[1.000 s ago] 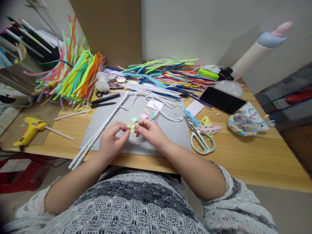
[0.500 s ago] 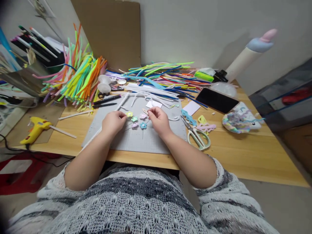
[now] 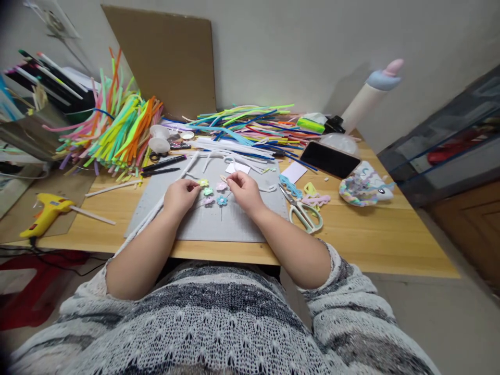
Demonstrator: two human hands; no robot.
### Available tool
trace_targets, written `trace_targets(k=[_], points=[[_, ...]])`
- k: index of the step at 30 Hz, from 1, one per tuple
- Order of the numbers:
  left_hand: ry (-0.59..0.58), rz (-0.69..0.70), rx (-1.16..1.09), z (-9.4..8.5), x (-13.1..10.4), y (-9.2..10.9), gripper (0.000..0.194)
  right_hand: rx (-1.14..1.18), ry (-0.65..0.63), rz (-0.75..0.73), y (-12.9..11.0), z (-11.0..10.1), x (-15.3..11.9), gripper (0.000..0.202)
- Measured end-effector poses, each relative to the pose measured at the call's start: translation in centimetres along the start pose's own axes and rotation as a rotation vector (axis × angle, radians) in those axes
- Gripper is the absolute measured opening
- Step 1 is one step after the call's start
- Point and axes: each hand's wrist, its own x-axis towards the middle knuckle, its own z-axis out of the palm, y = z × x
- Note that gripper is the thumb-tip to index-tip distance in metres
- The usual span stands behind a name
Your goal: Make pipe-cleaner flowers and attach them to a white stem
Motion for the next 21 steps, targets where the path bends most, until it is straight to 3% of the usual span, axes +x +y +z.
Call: trace_targets(k=[4, 7, 11, 15, 18, 21], points=[[0.087, 0.036, 0.030, -1.3, -1.0, -0.2, 0.028, -0.475, -0.154, -0.214, -0.6, -1.1, 0.0, 0.010], [0.121, 0.016, 0.082, -3.5, -1.3, -1.2, 0.030, -0.629, -0.209, -0.259, -0.8, -1.3, -0.1, 0.013], [-0.111, -0.039, 0.208, -7.2, -0.3, -3.5, 0.036, -0.696, -0.270, -0.191, -0.8, -0.7, -0.6, 0.019], [-0.340, 0.038, 0.243, -9.9, 1.5, -5.2, 0.039, -0.752, -0.279, -0.175, -0.9, -0.2, -1.2, 0.026], [-0.447, 0.071, 0.226, -10.1, 3.0, -5.7, 0.037, -0.745, -0.230, -0.184, -0.8, -0.2, -1.3, 0.027], [-0.440, 0.033, 0.131, -8.5, 4.7, -5.6, 0.031, -0.726, -0.186, -0.168, -0.6, -0.2, -1.2, 0.027]])
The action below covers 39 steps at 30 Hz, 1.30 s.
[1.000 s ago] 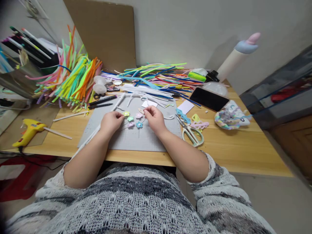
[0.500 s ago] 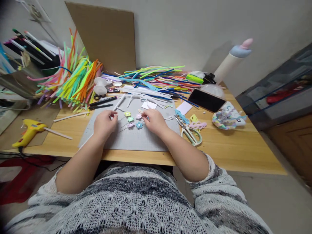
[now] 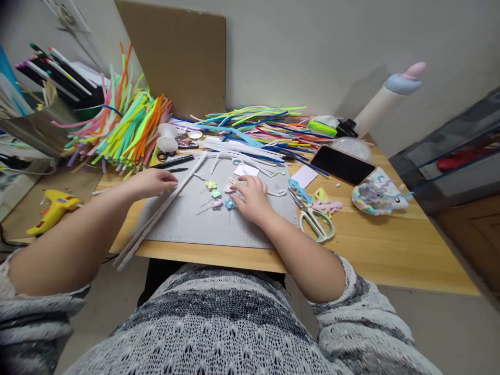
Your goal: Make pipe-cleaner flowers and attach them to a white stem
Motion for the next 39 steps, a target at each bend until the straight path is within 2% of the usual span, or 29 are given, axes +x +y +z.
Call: trace_targets(k=[4, 7, 11, 15, 23, 26, 28, 31, 33, 36, 39], points=[[0.188, -0.064, -0.103, 1.8, 3.4, 0.9, 0.028, 0.030, -0.026, -0.007, 0.1, 0.2, 0.1, 0.024], [0.227, -0.035, -0.092, 2.6, 5.2, 1.5, 0.025, 0.020, -0.052, -0.050, 0.0, 0.1, 0.1, 0.023], [0.228, -0.018, -0.060, 2.9, 5.9, 1.8, 0.022, -0.035, -0.149, -0.097, 0.0, -0.4, 0.0, 0.021], [0.187, -0.056, -0.055, 2.6, 6.2, 2.0, 0.023, -0.065, -0.224, -0.108, 0.0, -0.8, 0.0, 0.023], [0.038, -0.054, 0.048, 1.2, 7.1, 2.8, 0.011, -0.026, -0.208, -0.058, 0.1, -0.6, 0.2, 0.025], [0.053, -0.053, -0.008, 0.1, 6.6, 2.8, 0.011, -0.045, -0.202, -0.055, 0.1, -0.5, 0.2, 0.028], [0.030, -0.045, -0.142, -0.6, 6.0, 2.5, 0.013, -0.050, -0.224, -0.062, 0.1, -0.4, 0.2, 0.029], [-0.147, -0.022, -0.527, -1.2, 4.9, 1.8, 0.016, -0.046, -0.241, -0.067, 0.1, -0.3, 0.2, 0.024], [-0.220, -0.029, -0.796, -1.1, 4.2, 1.4, 0.014, -0.030, -0.242, -0.061, 0.1, -0.2, 0.2, 0.021], [-0.186, -0.134, -1.147, -0.5, 3.1, 1.4, 0.011, 0.018, -0.271, -0.052, -0.1, -0.3, 0.1, 0.020], [-0.164, -0.259, -1.369, 0.0, 1.7, 1.9, 0.006, 0.078, -0.314, -0.064, -0.3, -1.1, 0.2, 0.019]])
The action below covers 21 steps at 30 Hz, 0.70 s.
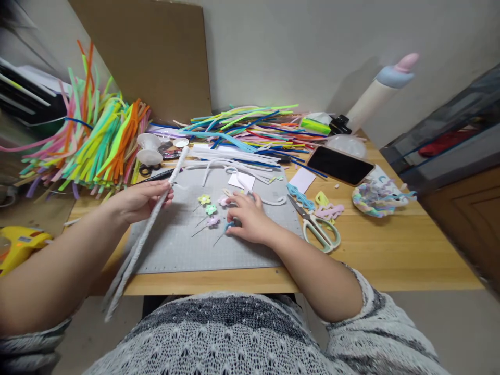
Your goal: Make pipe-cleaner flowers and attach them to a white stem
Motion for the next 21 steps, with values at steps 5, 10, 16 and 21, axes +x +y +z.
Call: trace_targets(k=[5, 10, 16, 21], points=[[-0.054, -0.067, -0.173, 1.6, -2.7, -0.9, 0.009, 0.263, 0.060, -0.038, 0.0, -2.7, -0.2, 0.017], [-0.127, -0.060, -0.147, 4.6, -4.0, -2.7, 0.012, 0.885, 0.326, 0.077, 1.0, -3.9, -0.1, 0.025], [-0.071, 0.245, 0.006, 7.4, -2.4, -5.0, 0.018, 1.151, 0.375, 0.182, -0.2, -2.3, 0.1, 0.031], [-0.084, 0.269, 0.019, 8.2, -2.4, -6.9, 0.023, 1.117, 0.367, 0.205, -2.2, -1.3, 0.2, 0.030]])
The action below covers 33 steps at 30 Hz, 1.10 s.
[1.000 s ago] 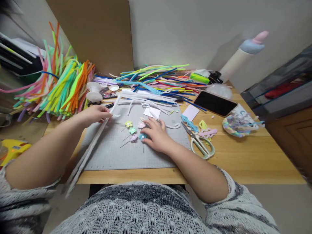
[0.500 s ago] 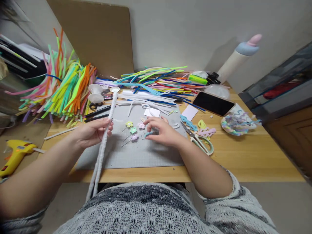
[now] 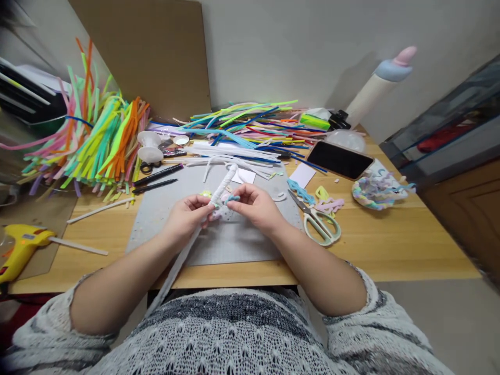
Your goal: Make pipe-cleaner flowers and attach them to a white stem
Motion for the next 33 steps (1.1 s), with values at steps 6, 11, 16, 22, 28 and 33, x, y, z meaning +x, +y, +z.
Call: trace_targets(k=[6, 11, 16, 22, 28, 33], points=[[-0.132, -0.072, -0.107, 0.1, -0.8, -0.6, 0.026, 0.040, -0.039, 0.031, 0.2, 0.6, -0.7, 0.028], [-0.222, -0.137, -0.232, -0.2, -1.1, -0.5, 0.025, -0.061, -0.026, 0.031, 0.0, 0.7, -1.0, 0.023], [-0.273, -0.145, -0.242, -0.2, -1.3, -0.5, 0.026, -0.140, -0.004, -0.062, 0.6, 1.0, -1.1, 0.024], [-0.251, -0.131, -0.196, 0.1, -1.4, -0.6, 0.026, -0.334, 0.056, -0.169, 1.4, 1.0, -1.2, 0.023], [-0.197, -0.111, -0.144, 0.3, -1.4, -1.1, 0.027, -0.357, 0.046, -0.206, 1.7, 1.2, -1.2, 0.021], [-0.175, -0.110, -0.128, 0.4, -1.5, -1.1, 0.028, -0.385, 0.051, -0.214, 1.8, 1.3, -1.2, 0.020]])
